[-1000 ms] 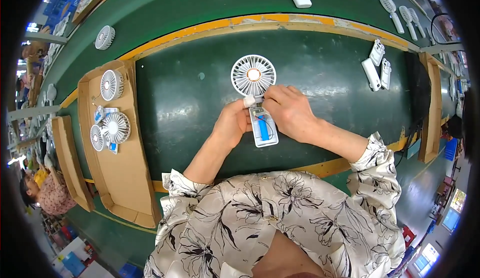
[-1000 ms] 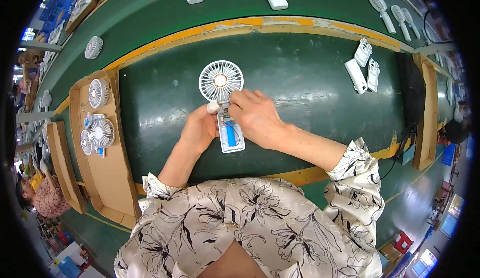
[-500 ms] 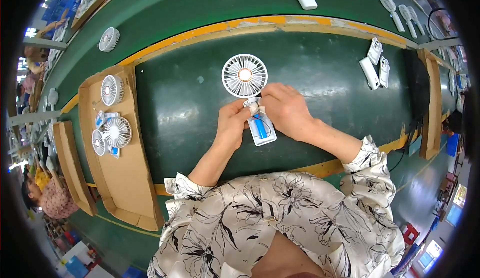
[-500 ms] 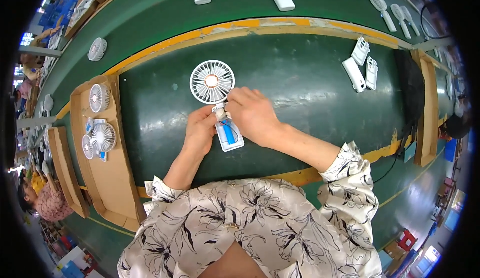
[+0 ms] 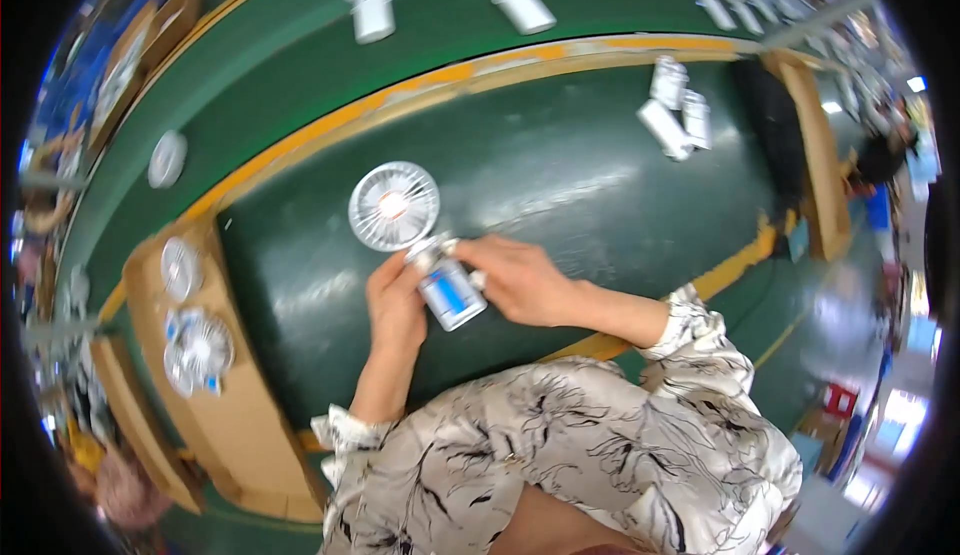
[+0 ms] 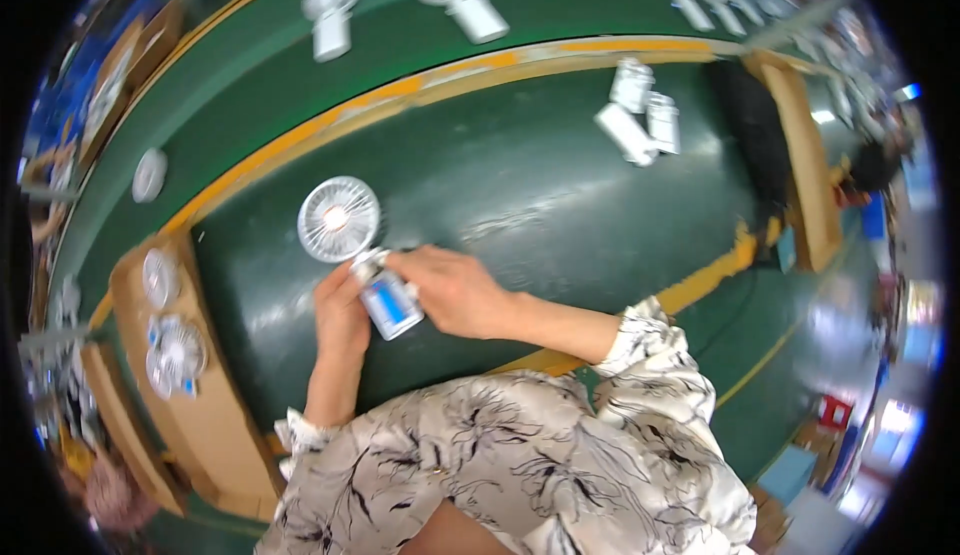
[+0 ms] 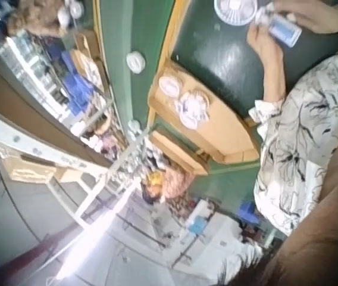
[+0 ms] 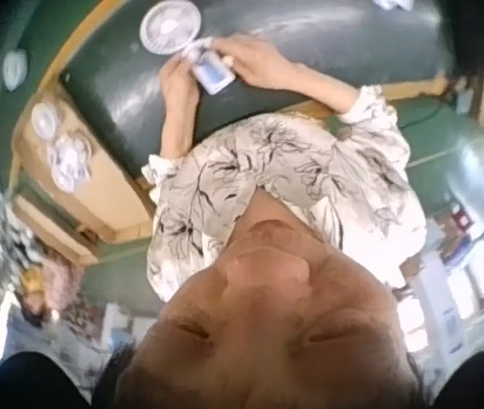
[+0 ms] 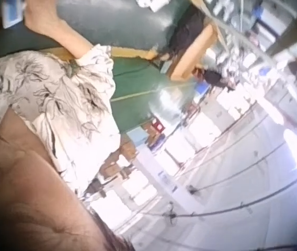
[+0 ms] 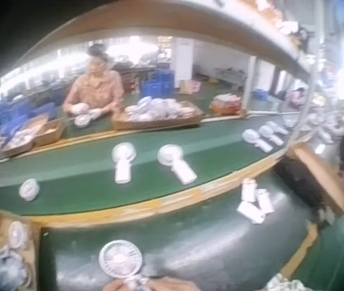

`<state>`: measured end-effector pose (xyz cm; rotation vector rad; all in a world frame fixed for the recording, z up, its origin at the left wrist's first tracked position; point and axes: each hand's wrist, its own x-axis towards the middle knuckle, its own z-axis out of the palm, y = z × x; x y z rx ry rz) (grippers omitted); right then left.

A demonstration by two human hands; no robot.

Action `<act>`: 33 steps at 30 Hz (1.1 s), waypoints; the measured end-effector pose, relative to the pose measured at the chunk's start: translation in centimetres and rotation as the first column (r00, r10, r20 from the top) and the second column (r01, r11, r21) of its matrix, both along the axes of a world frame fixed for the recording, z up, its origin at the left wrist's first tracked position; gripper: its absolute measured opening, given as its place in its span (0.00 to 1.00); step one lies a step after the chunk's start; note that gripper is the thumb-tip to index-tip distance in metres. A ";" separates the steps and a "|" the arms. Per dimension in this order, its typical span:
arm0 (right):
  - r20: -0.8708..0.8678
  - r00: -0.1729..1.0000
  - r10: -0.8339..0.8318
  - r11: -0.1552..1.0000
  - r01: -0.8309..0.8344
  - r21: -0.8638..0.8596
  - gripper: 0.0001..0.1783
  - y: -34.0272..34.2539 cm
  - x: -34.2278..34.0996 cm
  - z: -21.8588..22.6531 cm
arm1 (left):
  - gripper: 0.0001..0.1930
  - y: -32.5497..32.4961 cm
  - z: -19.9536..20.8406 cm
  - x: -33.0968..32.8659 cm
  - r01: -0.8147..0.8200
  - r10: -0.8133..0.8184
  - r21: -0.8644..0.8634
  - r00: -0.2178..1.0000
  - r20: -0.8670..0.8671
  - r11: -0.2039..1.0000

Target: The person assembles portable fans by fitting circuit boards into the fan handles, snapping plastic handle covers onto the assemblies by hand, and placing the assembled fans onto the conveyor belt.

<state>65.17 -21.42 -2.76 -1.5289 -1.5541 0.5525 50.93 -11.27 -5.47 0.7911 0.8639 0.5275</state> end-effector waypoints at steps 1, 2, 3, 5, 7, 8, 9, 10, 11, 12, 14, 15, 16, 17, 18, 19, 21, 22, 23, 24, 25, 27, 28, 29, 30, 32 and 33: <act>0.035 0.999 -0.026 1.000 0.025 0.017 0.26 -0.1 0.7 -0.1 | 0.13 0.2 -0.3 -0.2 -0.014 0.015 -0.015 1.000 0.009 1.000; 0.078 0.996 -0.047 0.998 0.044 0.042 0.26 -0.5 1.3 0.4 | 0.14 0.3 0.3 -0.6 0.021 -0.019 -0.070 0.999 0.037 0.997; 0.193 0.974 -0.115 0.993 0.113 0.021 0.26 -1.0 2.7 1.1 | 0.14 0.2 0.9 -0.4 0.041 -0.035 -0.079 0.997 0.068 0.996; 0.344 0.873 -0.347 0.937 0.336 0.093 0.25 -1.8 6.2 1.6 | 0.15 0.4 0.8 -0.7 0.064 -0.060 -0.071 0.997 0.046 0.995; 0.507 0.653 -0.563 0.822 0.504 0.264 0.21 -2.7 11.8 1.9 | 0.16 0.2 1.0 -0.7 0.072 -0.071 -0.055 0.997 0.031 0.996; 0.552 0.528 -0.646 0.698 0.701 0.146 0.20 -3.4 14.7 1.6 | 0.16 0.2 1.0 -0.7 0.075 -0.073 -0.050 0.997 0.040 0.996; 0.552 0.433 -0.712 0.600 0.783 0.160 0.21 -4.1 18.0 1.3 | 0.16 0.1 1.0 -0.8 0.076 -0.073 -0.053 0.996 0.040 0.996; 0.677 0.267 -0.686 0.562 0.785 0.260 0.24 -5.7 23.1 -0.4 | 0.16 0.0 1.2 -0.6 0.091 -0.088 -0.054 0.995 0.048 0.994; 0.634 0.270 -0.724 0.497 0.842 0.209 0.28 -6.4 25.7 -1.4 | 0.15 0.0 1.0 -0.5 0.087 -0.084 -0.073 0.995 0.052 0.994; 0.634 0.293 -0.716 0.476 0.869 0.136 0.29 -6.9 27.7 -2.3 | 0.15 0.0 1.0 -0.4 0.091 -0.087 -0.075 0.995 0.054 0.993; 0.691 0.330 -0.643 0.478 0.878 0.026 0.30 -6.5 28.6 -3.8 | 0.15 0.0 0.8 -0.4 0.088 -0.082 -0.093 0.995 0.065 0.992; 0.745 0.339 -0.575 0.496 0.868 -0.012 0.30 -6.2 28.2 -4.6 | 0.15 0.0 0.6 -0.3 0.088 -0.082 -0.093 0.994 0.069 0.992; 0.739 0.355 -0.573 0.548 0.836 0.023 0.29 -5.4 27.1 -5.1 | 0.15 0.0 0.3 -0.5 0.079 -0.073 -0.097 0.995 0.066 0.992; 0.752 0.364 -0.550 0.608 0.792 0.061 0.28 -4.5 25.2 -5.0 | 0.15 -0.1 0.5 -0.8 0.070 -0.062 -0.104 0.995 0.075 0.992; 0.743 0.402 -0.535 0.670 0.738 0.083 0.28 -3.7 23.4 -4.8 | 0.15 -0.1 0.5 -0.8 0.067 -0.058 -0.109 0.995 0.086 0.992; 0.746 0.443 -0.497 0.746 0.658 0.106 0.27 -3.2 21.3 -4.4 | 0.15 -0.1 0.6 -1.0 0.068 -0.057 -0.116 0.994 0.096 0.991; 0.746 0.562 -0.357 0.865 0.501 0.035 0.28 -2.3 17.2 -2.9 | 0.15 0.0 0.7 -1.1 0.068 -0.058 -0.124 0.995 0.084 0.990; 0.730 0.615 -0.297 0.903 0.429 0.006 0.29 -2.2 15.5 -2.7 | 0.15 0.0 0.8 -0.9 0.066 -0.055 -0.129 0.995 0.082 0.989; 0.686 0.693 -0.223 0.936 0.350 -0.049 0.30 -2.0 14.3 -2.3 | 0.15 0.1 0.8 -0.8 0.065 -0.056 -0.136 0.996 0.072 0.989; 0.683 0.707 -0.183 0.944 0.321 -0.079 0.30 -1.9 13.2 -1.7 | 0.15 0.1 0.9 -0.8 0.069 -0.058 -0.151 0.995 0.076 0.986; 0.680 0.719 -0.140 0.952 0.286 -0.106 0.30 -1.5 12.3 -1.3 | 0.15 0.2 0.7 -0.8 0.066 -0.053 -0.164 0.995 0.081 0.984; 0.698 0.695 -0.170 0.963 0.269 -0.034 0.29 -0.9 11.4 -0.2 | 0.16 0.4 0.6 -0.7 0.073 -0.058 -0.180 0.994 0.090 0.981; 0.684 0.707 -0.183 0.969 0.248 0.003 0.29 -0.5 10.9 0.2 | 0.18 0.3 0.4 -0.9 0.068 -0.054 -0.181 0.995 0.085 0.981; 0.696 0.683 -0.222 0.969 0.235 0.078 0.29 0.0 10.3 0.6 | 0.18 0.2 0.5 -1.0 0.063 -0.048 -0.181 0.995 0.085 0.982; 0.721 0.659 -0.215 0.965 0.256 0.053 0.28 0.4 9.7 0.7 | 0.18 0.2 0.2 -1.2 0.063 -0.041 -0.195 0.992 0.116 0.979; 0.774 0.616 -0.146 0.942 0.326 -0.082 0.27 1.0 8.3 1.3 | 0.16 0.3 0.8 -1.2 0.078 -0.050 -0.210 0.990 0.135 0.975; 0.788 0.594 -0.164 0.937 0.343 -0.063 0.26 1.2 7.7 1.2 | 0.15 0.3 1.1 -1.4 0.079 -0.053 -0.222 0.991 0.121 0.972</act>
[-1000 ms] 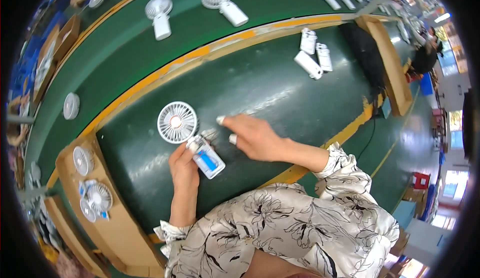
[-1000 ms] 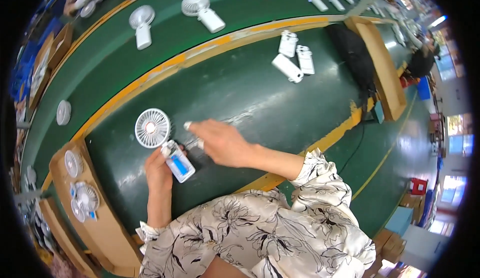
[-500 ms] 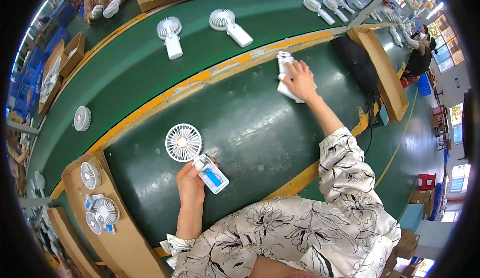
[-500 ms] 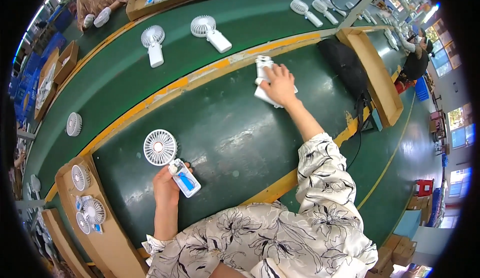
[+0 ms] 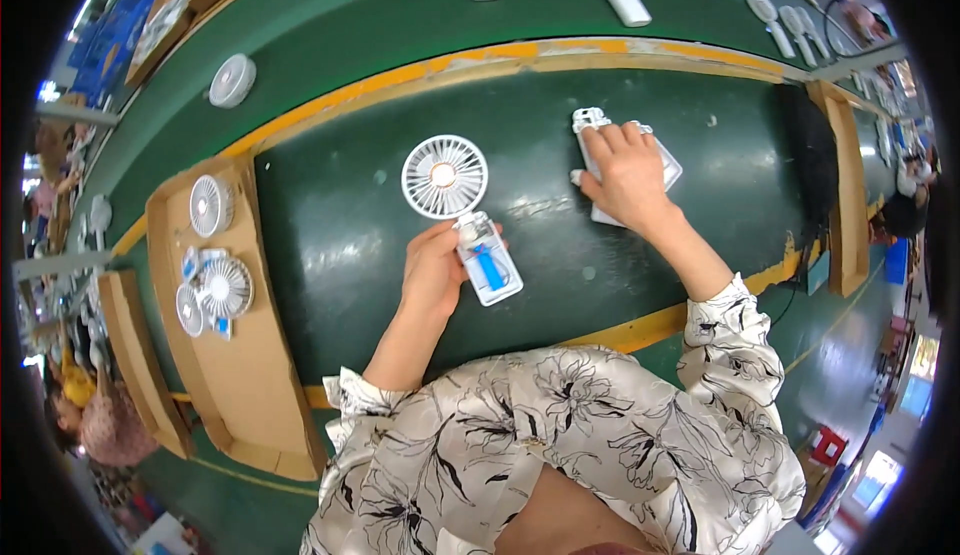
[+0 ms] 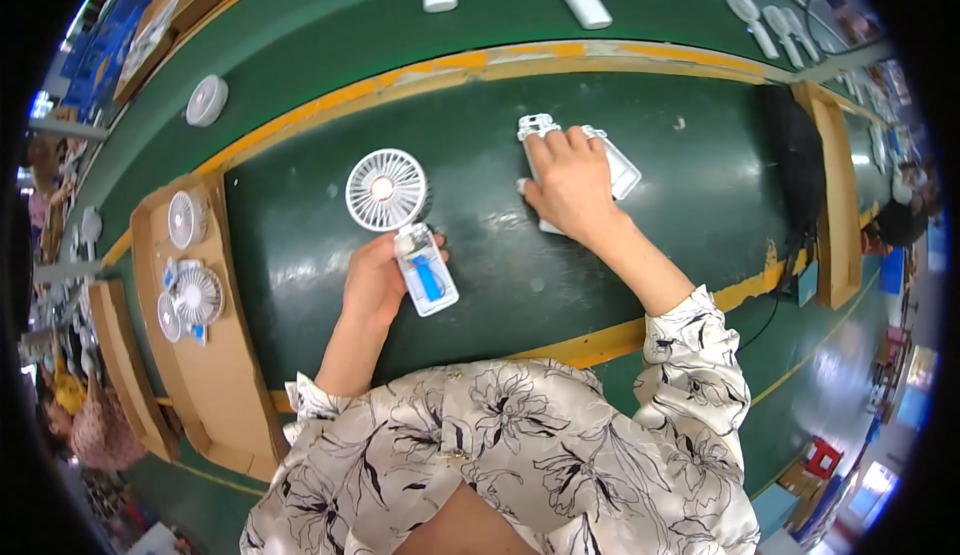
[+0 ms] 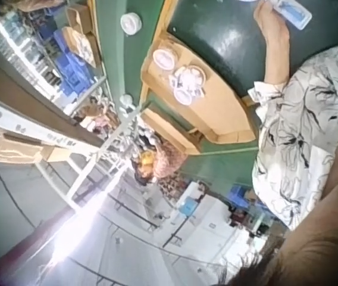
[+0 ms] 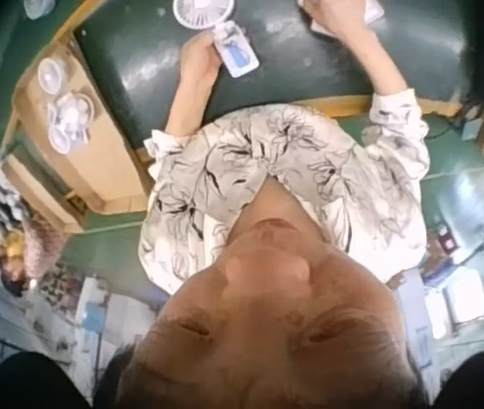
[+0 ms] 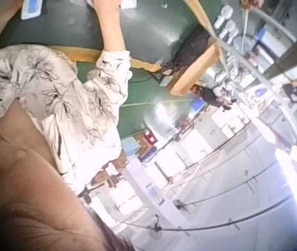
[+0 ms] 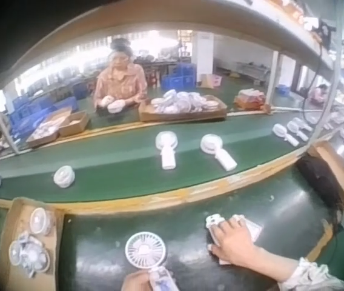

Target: The person assembles portable fans by fitting circuit boards into the fan handles, snapping plastic handle covers onto the assemblies by hand, and placing the assembled fans onto the conveyor belt.

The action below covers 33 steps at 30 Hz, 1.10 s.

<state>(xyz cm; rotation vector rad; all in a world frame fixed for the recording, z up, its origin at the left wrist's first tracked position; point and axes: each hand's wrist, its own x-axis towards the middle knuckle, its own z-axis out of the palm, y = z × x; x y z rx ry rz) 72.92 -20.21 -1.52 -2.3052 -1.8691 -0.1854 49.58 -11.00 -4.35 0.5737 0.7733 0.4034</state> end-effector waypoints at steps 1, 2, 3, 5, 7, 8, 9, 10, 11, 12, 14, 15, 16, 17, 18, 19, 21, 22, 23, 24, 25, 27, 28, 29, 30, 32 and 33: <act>0.021 1.000 -0.005 1.000 0.005 0.020 0.26 0.1 0.2 -0.7 | 0.15 0.1 -0.1 0.2 0.034 -0.033 0.016 0.999 -0.014 0.999; 0.044 0.999 -0.013 0.999 0.011 0.041 0.25 0.2 0.3 -1.5 | 0.15 0.1 0.0 0.2 0.044 -0.043 0.016 0.998 -0.040 0.999; -0.013 1.000 -0.024 0.998 0.025 0.057 0.25 0.3 0.3 -2.0 | 0.14 0.0 0.0 0.1 0.056 -0.055 0.014 0.996 -0.064 0.998; -0.106 0.994 0.003 0.989 0.013 0.149 0.25 0.5 -0.2 -1.9 | 0.14 0.0 -0.3 -0.1 0.063 -0.063 0.005 0.994 -0.090 0.998; -0.376 0.924 0.076 0.961 0.033 0.275 0.27 0.5 -1.8 -0.6 | 0.14 -0.2 -0.4 -0.4 0.082 -0.080 0.012 0.990 -0.120 0.997; -0.463 0.878 0.118 0.957 0.024 0.289 0.28 0.2 -2.7 -0.1 | 0.14 -0.4 -0.4 -0.6 0.077 -0.076 0.003 0.990 -0.122 0.997; -0.661 0.743 0.107 0.974 0.056 0.221 0.28 -0.2 -3.7 0.2 | 0.14 -0.6 -0.3 -0.7 0.074 -0.073 0.008 0.990 -0.119 0.997; -0.826 0.562 0.054 0.986 0.102 0.133 0.28 -0.7 -4.8 0.2 | 0.14 -0.8 -0.2 -0.8 0.074 -0.072 0.015 0.991 -0.112 0.997; -0.962 0.273 -0.031 0.980 0.196 0.024 0.28 -1.3 -5.6 -0.9 | 0.14 -0.9 -0.2 -0.8 0.078 -0.077 0.007 0.991 -0.107 0.997; -0.957 0.286 -0.049 0.981 0.192 0.007 0.27 -1.9 -6.3 -1.9 | 0.14 -1.0 -0.2 -0.8 0.061 -0.062 -0.013 0.993 -0.099 0.998; -0.852 0.521 -0.056 0.989 0.143 0.022 0.24 -2.6 -6.8 -2.4 | 0.15 -1.2 0.0 -0.8 0.043 -0.047 -0.040 0.995 -0.084 0.998; -0.707 0.708 -0.003 0.985 0.123 0.118 0.24 -3.0 -7.1 -2.2 | 0.15 -1.3 -0.2 -0.9 0.046 -0.049 -0.045 0.997 -0.064 0.998; -0.522 0.852 0.045 0.976 0.074 0.205 0.25 -3.3 -7.8 -1.8 | 0.15 -1.5 -0.4 -1.2 0.043 -0.046 -0.051 0.998 -0.048 0.998; -0.395 0.919 -0.001 0.990 0.057 0.131 0.26 -3.3 -8.3 -0.9 | 0.15 -1.6 -0.4 -1.3 0.045 -0.047 -0.059 0.998 -0.037 0.997; -0.391 0.920 0.000 0.991 0.052 0.123 0.26 -3.4 -8.7 -0.7 | 0.15 -1.9 -0.6 -1.5 0.041 -0.043 -0.067 0.999 -0.032 0.997; -0.359 0.932 -0.049 0.995 0.078 0.069 0.27 -3.5 -9.2 -0.5 | 0.14 -2.1 -0.9 -1.5 0.045 -0.047 -0.058 0.999 -0.028 0.997; -0.258 0.960 -0.108 0.994 0.112 0.002 0.29 -3.5 -9.7 -0.8 | 0.13 -2.4 -0.9 -1.5 0.067 -0.068 -0.049 0.997 -0.022 0.997; -0.255 0.962 -0.102 0.994 0.105 -0.002 0.29 -3.6 -9.7 -1.1 | 0.13 -2.5 -0.6 -1.5 0.060 -0.061 -0.053 0.998 -0.019 0.997; -0.219 0.969 -0.114 0.993 0.116 -0.006 0.30 -3.8 -9.7 -1.4 | 0.12 -2.5 -0.3 -1.3 0.059 -0.062 -0.063 0.997 -0.036 0.996; -0.184 0.975 -0.125 0.992 0.126 -0.010 0.30 -3.8 -9.7 -1.5 | 0.11 -2.6 -0.1 -1.2 0.058 -0.062 -0.073 0.997 -0.054 0.996; -0.162 0.980 -0.114 0.993 0.119 0.020 0.30 -3.7 -9.8 -1.4 | 0.10 -2.5 0.0 -1.1 0.052 -0.056 -0.086 0.997 -0.043 0.995; -0.191 0.974 -0.119 0.992 0.126 0.025 0.29 -3.3 -9.8 -1.0 | 0.10 -2.6 -0.2 -1.2 0.044 -0.047 -0.091 0.998 -0.034 0.995; -0.221 0.966 -0.136 0.989 0.146 0.031 0.28 -3.2 -9.7 -0.7 | 0.10 -2.6 -0.3 -1.2 0.047 -0.049 -0.094 0.998 -0.025 0.994; -0.233 0.965 -0.121 0.987 0.141 0.073 0.26 -3.1 -9.5 -0.6 | 0.13 -2.5 -0.3 -1.4 0.099 -0.100 -0.046 0.994 -0.034 0.994; -0.231 0.966 -0.115 0.988 0.135 0.070 0.26 -3.1 -9.6 -0.2 | 0.13 -2.5 -0.3 -1.3 0.093 -0.094 -0.048 0.995 -0.032 0.995; -0.327 0.938 -0.115 0.987 0.144 0.067 0.27 -3.3 -10.1 1.3 | 0.10 -2.6 -0.3 -1.3 0.040 -0.040 -0.101 0.999 0.002 0.994; -0.368 0.924 -0.100 0.990 0.130 0.058 0.27 -3.3 -10.6 2.2 | 0.10 -2.6 -0.2 -1.4 0.035 -0.035 -0.105 0.999 0.000 0.994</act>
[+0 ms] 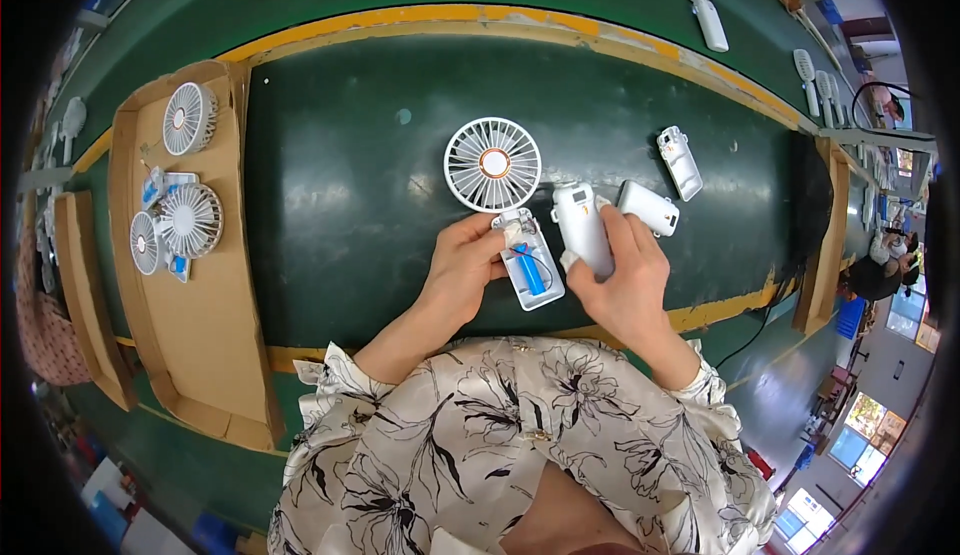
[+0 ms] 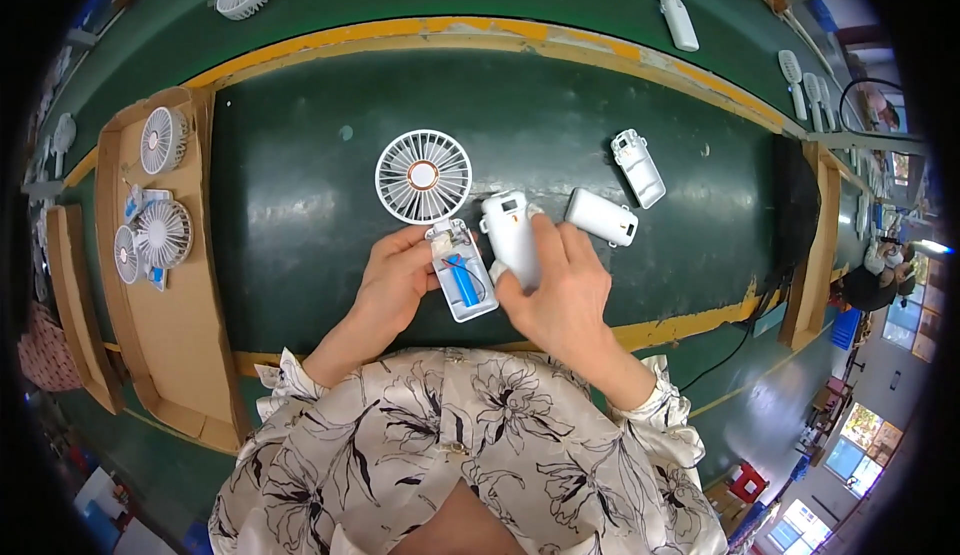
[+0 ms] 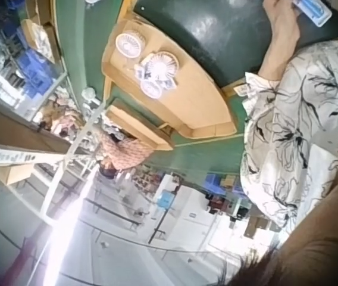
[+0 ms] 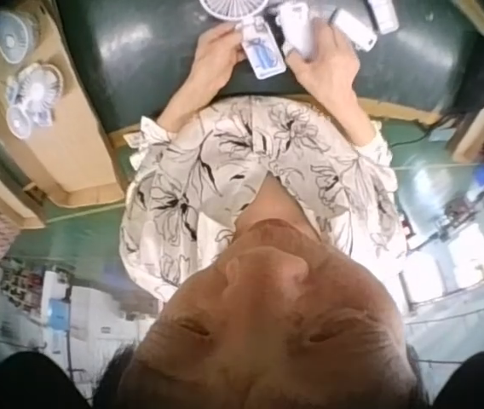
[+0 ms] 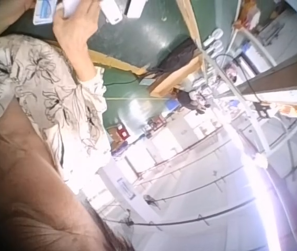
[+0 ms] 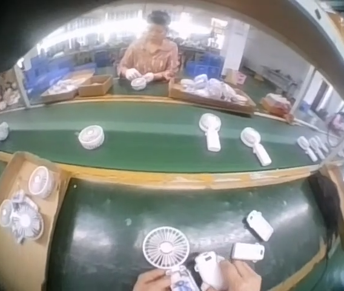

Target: The person assembles portable fans by fitting circuit boards into the fan handles, snapping plastic handle covers onto the assemblies by hand, and placing the assembled fans onto the conveyor belt.

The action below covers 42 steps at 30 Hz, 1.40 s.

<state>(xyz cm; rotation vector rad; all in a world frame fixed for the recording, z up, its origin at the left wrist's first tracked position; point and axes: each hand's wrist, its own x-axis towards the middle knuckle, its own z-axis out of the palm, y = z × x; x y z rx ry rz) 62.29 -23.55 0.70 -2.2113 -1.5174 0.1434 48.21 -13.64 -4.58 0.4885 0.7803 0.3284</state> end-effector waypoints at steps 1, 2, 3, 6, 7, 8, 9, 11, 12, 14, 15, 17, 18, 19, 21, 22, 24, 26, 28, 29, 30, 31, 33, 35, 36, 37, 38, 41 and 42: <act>-0.044 0.999 0.031 0.999 -0.033 -0.031 0.26 0.0 -0.6 1.1 | 0.10 0.0 0.1 -0.1 -0.014 0.014 -0.006 1.000 0.000 1.000; -0.085 0.995 0.056 0.996 -0.061 -0.060 0.25 0.1 -1.0 2.1 | 0.11 0.0 0.2 -0.1 -0.024 0.024 -0.011 1.000 0.002 1.000; -0.121 0.989 0.081 0.994 -0.090 -0.068 0.25 0.2 -1.5 2.6 | 0.11 0.1 0.1 -0.1 -0.025 0.025 -0.014 1.000 0.002 1.000; -0.092 0.979 0.181 0.982 -0.185 -0.033 0.26 0.4 -2.2 2.5 | 0.15 0.2 -0.1 0.1 -0.049 0.051 -0.082 0.998 0.021 0.995; -0.092 0.979 0.183 0.982 -0.187 -0.033 0.26 0.6 -2.3 2.4 | 0.15 0.2 0.0 0.1 -0.051 0.053 -0.082 0.998 0.021 0.995; -0.081 0.979 0.185 0.980 -0.190 -0.058 0.25 0.9 -2.5 2.3 | 0.16 0.2 0.1 0.1 -0.057 0.061 -0.096 0.997 0.044 0.994; -0.069 0.980 0.188 0.978 -0.193 -0.083 0.25 1.1 -2.7 2.2 | 0.18 0.2 0.2 0.1 -0.062 0.070 -0.109 0.995 0.066 0.992; -0.072 0.978 0.195 0.974 -0.202 -0.107 0.25 1.4 -3.0 2.0 | 0.19 0.2 0.3 0.0 -0.069 0.076 -0.101 0.995 0.071 0.992; -0.074 0.978 0.198 0.970 -0.206 -0.131 0.25 1.5 -3.1 1.9 | 0.21 0.2 0.3 -0.1 -0.071 0.078 -0.094 0.994 0.078 0.993; -0.070 0.978 0.195 0.970 -0.203 -0.135 0.25 1.7 -3.2 1.6 | 0.21 0.1 0.3 -0.1 -0.076 0.083 -0.095 0.994 0.076 0.993; -0.067 0.979 0.191 0.970 -0.199 -0.139 0.25 1.7 -3.3 1.5 | 0.22 0.1 0.2 -0.1 -0.080 0.087 -0.095 0.993 0.075 0.992; -0.070 0.979 0.193 0.968 -0.201 -0.148 0.25 1.8 -3.3 1.5 | 0.22 0.1 0.3 -0.1 -0.078 0.085 -0.093 0.993 0.081 0.993; -0.070 0.979 0.193 0.967 -0.202 -0.156 0.25 1.8 -3.3 1.5 | 0.22 0.2 0.4 0.0 -0.074 0.083 -0.091 0.993 0.088 0.993; -0.070 0.979 0.193 0.967 -0.202 -0.156 0.25 1.9 -3.4 1.5 | 0.22 0.2 0.3 -0.1 -0.075 0.083 -0.091 0.993 0.088 0.993; -0.068 0.978 0.198 0.966 -0.206 -0.158 0.25 1.9 -3.4 1.3 | 0.22 0.2 0.1 -0.1 -0.066 0.075 -0.093 0.993 0.095 0.994; -0.068 0.978 0.198 0.966 -0.207 -0.158 0.25 1.9 -3.4 1.2 | 0.22 0.2 0.0 -0.1 -0.066 0.075 -0.093 0.993 0.095 0.994; -0.057 0.977 0.207 0.965 -0.214 -0.153 0.25 1.9 -3.4 1.0 | 0.21 0.3 -0.1 -0.2 -0.017 0.026 -0.075 0.993 0.113 0.997; -0.058 0.976 0.210 0.964 -0.216 -0.156 0.25 1.9 -3.5 0.8 | 0.20 0.2 0.0 0.0 -0.047 0.055 -0.089 0.994 0.093 0.995; -0.059 0.975 0.212 0.963 -0.219 -0.157 0.25 1.9 -3.5 0.7 | 0.20 0.1 0.1 0.2 -0.076 0.083 -0.102 0.994 0.072 0.992; -0.055 0.976 0.213 0.962 -0.219 -0.166 0.25 1.9 -3.5 0.8 | 0.17 0.1 0.2 0.3 -0.062 0.064 -0.060 0.997 0.031 0.996; -0.050 0.976 0.214 0.960 -0.219 -0.174 0.25 1.9 -3.5 0.8 | 0.15 0.0 0.2 0.4 -0.046 0.046 -0.018 0.999 -0.011 0.999; -0.051 0.975 0.214 0.960 -0.220 -0.172 0.25 1.9 -3.5 0.8 | 0.15 -0.1 0.3 0.6 -0.046 0.046 -0.016 0.999 -0.013 0.999; -0.032 0.974 0.224 0.960 -0.227 -0.165 0.25 1.8 -3.5 0.8 | 0.11 -0.1 0.3 0.9 -0.061 0.062 0.011 0.994 -0.090 0.998; -0.027 0.974 0.224 0.961 -0.226 -0.158 0.26 1.9 -3.4 0.9 | 0.11 0.0 0.4 0.9 -0.065 0.065 0.005 0.994 -0.093 0.998; -0.022 0.974 0.225 0.962 -0.226 -0.154 0.27 1.9 -3.4 1.0 | 0.10 0.0 0.5 0.9 -0.070 0.069 -0.004 0.993 -0.094 0.998; -0.023 0.975 0.223 0.963 -0.224 -0.152 0.27 1.9 -3.2 1.0 | 0.10 0.1 0.6 0.9 -0.067 0.066 -0.002 0.993 -0.095 0.998; -0.043 0.972 0.229 0.966 -0.233 -0.117 0.27 1.9 -3.1 1.1 | 0.11 0.2 0.7 0.8 -0.057 0.056 -0.011 0.994 -0.094 0.998; -0.111 0.976 0.190 0.978 -0.198 -0.063 0.26 1.4 -2.6 0.6 | 0.11 0.2 0.8 0.8 -0.057 0.054 -0.026 0.994 -0.094 0.998; -0.159 0.977 0.145 0.987 -0.154 -0.049 0.24 1.1 -2.5 0.4 | 0.12 0.2 0.8 0.8 -0.068 0.065 -0.034 0.993 -0.095 0.997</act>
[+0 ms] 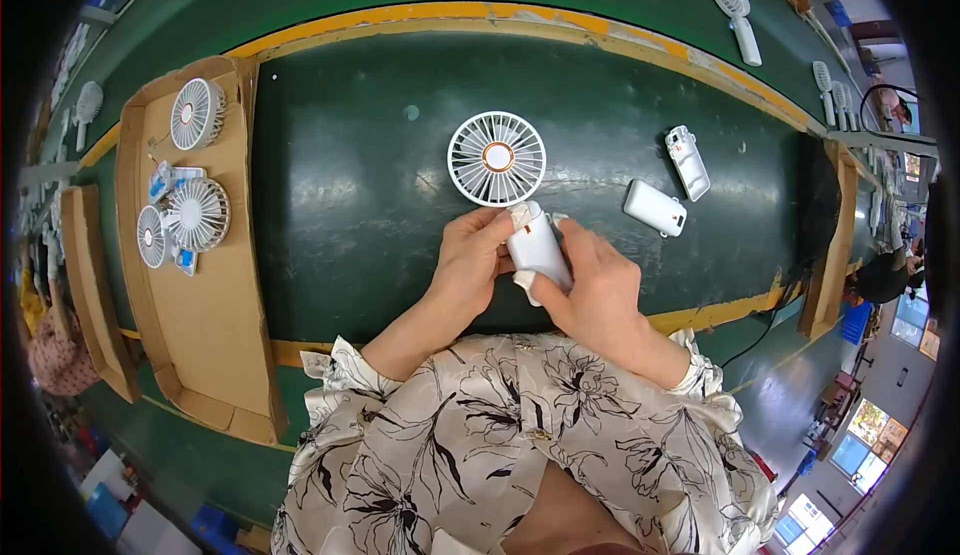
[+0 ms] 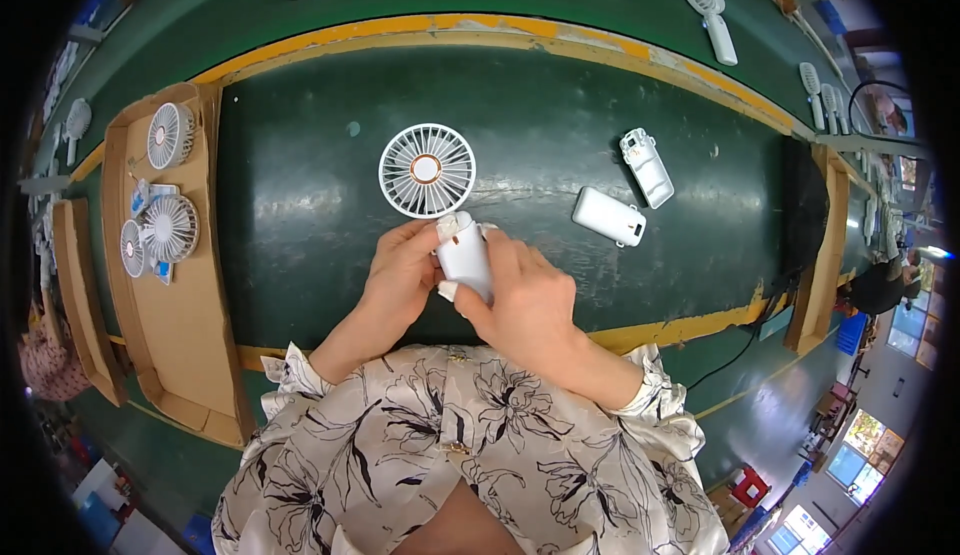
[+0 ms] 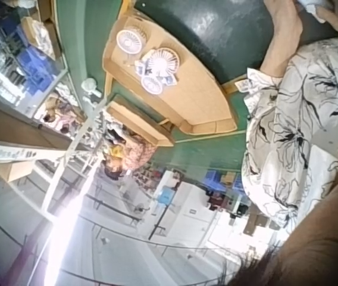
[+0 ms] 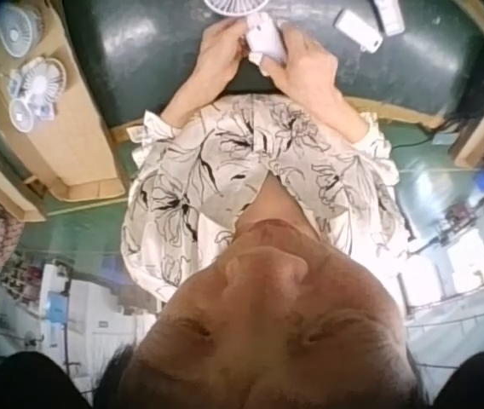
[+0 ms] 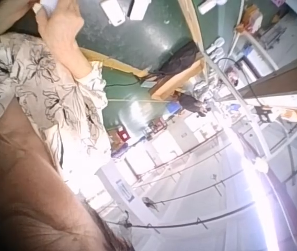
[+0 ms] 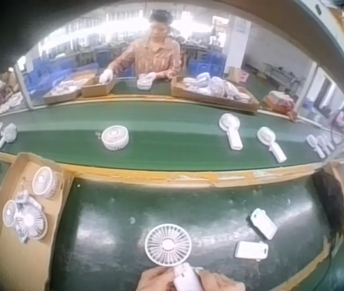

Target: The person assembles portable fans by fitting circuit boards into the fan handles, snapping plastic handle covers onto the assemblies by hand, and placing the assembled fans onto the conveyor belt.

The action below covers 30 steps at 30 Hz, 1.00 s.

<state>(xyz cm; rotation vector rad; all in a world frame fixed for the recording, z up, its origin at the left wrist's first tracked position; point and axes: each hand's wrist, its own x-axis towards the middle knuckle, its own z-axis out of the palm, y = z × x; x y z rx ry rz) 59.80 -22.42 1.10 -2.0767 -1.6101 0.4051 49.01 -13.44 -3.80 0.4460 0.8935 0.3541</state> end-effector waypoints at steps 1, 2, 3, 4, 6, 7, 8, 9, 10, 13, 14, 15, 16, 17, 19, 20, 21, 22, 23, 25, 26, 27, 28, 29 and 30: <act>-0.083 0.995 -0.062 0.996 0.056 -0.064 0.25 -0.4 0.1 -0.1 | 0.12 0.0 -0.1 0.0 0.001 -0.001 0.000 1.000 -0.002 1.000; -0.085 0.994 -0.062 0.996 0.057 -0.064 0.25 -0.7 0.3 -0.2 | 0.12 0.0 -0.3 0.0 -0.001 0.001 0.005 1.000 0.019 1.000; -0.177 0.978 -0.113 0.979 0.079 -0.189 0.23 -0.9 0.6 -0.4 | 0.12 0.0 -0.4 -0.1 -0.003 0.003 0.009 0.999 0.040 1.000; -0.259 0.950 -0.177 0.946 0.092 -0.312 0.21 -1.2 0.9 -0.6 | 0.12 0.0 -0.3 0.0 0.002 -0.002 0.009 0.999 0.040 1.000; -0.423 0.868 -0.259 0.918 0.085 -0.387 0.20 -1.6 1.3 -2.2 | 0.13 -0.1 -0.2 0.0 -0.006 0.005 0.013 0.998 0.065 1.000; -0.564 0.752 -0.341 0.887 0.059 -0.457 0.20 -1.5 1.4 -2.6 | 0.13 0.0 -0.2 -0.1 -0.002 0.001 0.013 0.998 0.065 1.000; -0.565 0.750 -0.344 0.887 0.063 -0.457 0.20 -1.3 1.5 -2.6 | 0.13 0.0 -0.2 -0.2 0.030 -0.033 0.043 0.997 0.066 0.999; -0.697 0.593 -0.403 0.874 0.022 -0.486 0.18 -1.0 1.4 -2.3 | 0.14 0.1 -0.2 -0.2 0.061 -0.066 0.074 0.996 0.066 0.995; -0.793 0.410 -0.450 0.863 -0.028 -0.504 0.16 -0.7 1.3 -2.2 | 0.14 0.0 -0.1 -0.2 0.063 -0.068 0.076 0.996 0.064 0.995; -0.898 0.174 -0.405 0.910 -0.020 -0.414 0.14 -0.9 1.2 -3.2 | 0.13 -0.4 0.3 0.0 0.011 -0.015 0.069 0.998 0.066 0.998; -0.899 0.172 -0.404 0.911 -0.018 -0.413 0.14 -0.9 1.1 -3.2 | 0.12 -0.4 0.4 0.0 0.022 -0.028 0.084 0.997 0.070 0.996; -0.907 0.136 -0.398 0.915 -0.008 -0.403 0.14 -0.9 0.9 -3.3 | 0.12 -0.5 0.4 0.0 0.034 -0.041 0.098 0.996 0.073 0.995; -0.915 0.101 -0.390 0.920 0.002 -0.392 0.14 -0.8 0.8 -3.3 | 0.12 -0.5 0.3 0.0 0.036 -0.043 0.100 0.996 0.072 0.994; -0.916 0.099 -0.389 0.921 0.004 -0.390 0.14 -0.9 0.8 -3.3 | 0.12 -0.5 0.2 -0.1 0.028 -0.038 0.110 0.996 0.087 0.994; -0.921 0.200 -0.335 0.940 -0.003 -0.342 0.13 -1.1 0.7 -3.5 | 0.11 -0.6 0.2 -0.1 0.024 -0.036 0.120 0.994 0.101 0.992; -0.921 0.198 -0.335 0.940 0.000 -0.342 0.13 -1.2 0.7 -3.6 | 0.11 -0.6 0.3 -0.1 0.014 -0.029 0.135 0.993 0.112 0.991; -0.911 0.235 -0.338 0.938 0.003 -0.347 0.13 -1.3 0.7 -3.8 | 0.11 -0.7 0.3 -0.1 0.003 -0.022 0.149 0.992 0.123 0.989; -0.901 0.272 -0.338 0.937 0.005 -0.350 0.13 -1.3 0.7 -3.8 | 0.11 -0.7 0.3 -0.1 0.005 -0.023 0.151 0.992 0.122 0.988; -0.902 0.271 -0.337 0.937 0.005 -0.349 0.13 -1.2 0.7 -3.8 | 0.11 -0.7 0.2 -0.1 0.000 -0.021 0.157 0.991 0.129 0.988; -0.902 0.303 -0.307 0.948 0.018 -0.316 0.13 -1.0 0.8 -3.8 | 0.11 -0.8 -0.1 -0.1 -0.003 -0.020 0.165 0.991 0.136 0.986; -0.903 0.303 -0.306 0.949 0.019 -0.315 0.13 -0.8 0.7 -3.7 | 0.11 -0.9 -0.3 -0.2 0.007 -0.033 0.166 0.987 0.155 0.986; -0.888 0.314 -0.336 0.939 0.037 -0.342 0.13 -0.5 0.7 -3.6 | 0.11 -1.0 -0.4 -0.2 0.017 -0.046 0.167 0.984 0.175 0.986; -0.872 0.327 -0.364 0.929 0.058 -0.366 0.14 -0.3 0.7 -3.6 | 0.11 -0.9 -0.2 -0.1 0.019 -0.049 0.170 0.983 0.176 0.985; -0.873 0.327 -0.362 0.930 0.060 -0.363 0.14 -0.2 0.7 -3.5 | 0.11 -0.8 0.0 0.0 0.009 -0.044 0.184 0.982 0.186 0.983; -0.859 0.362 -0.362 0.930 0.080 -0.358 0.13 -0.1 0.7 -3.5 | 0.12 -0.7 0.1 0.1 0.000 -0.039 0.197 0.980 0.196 0.980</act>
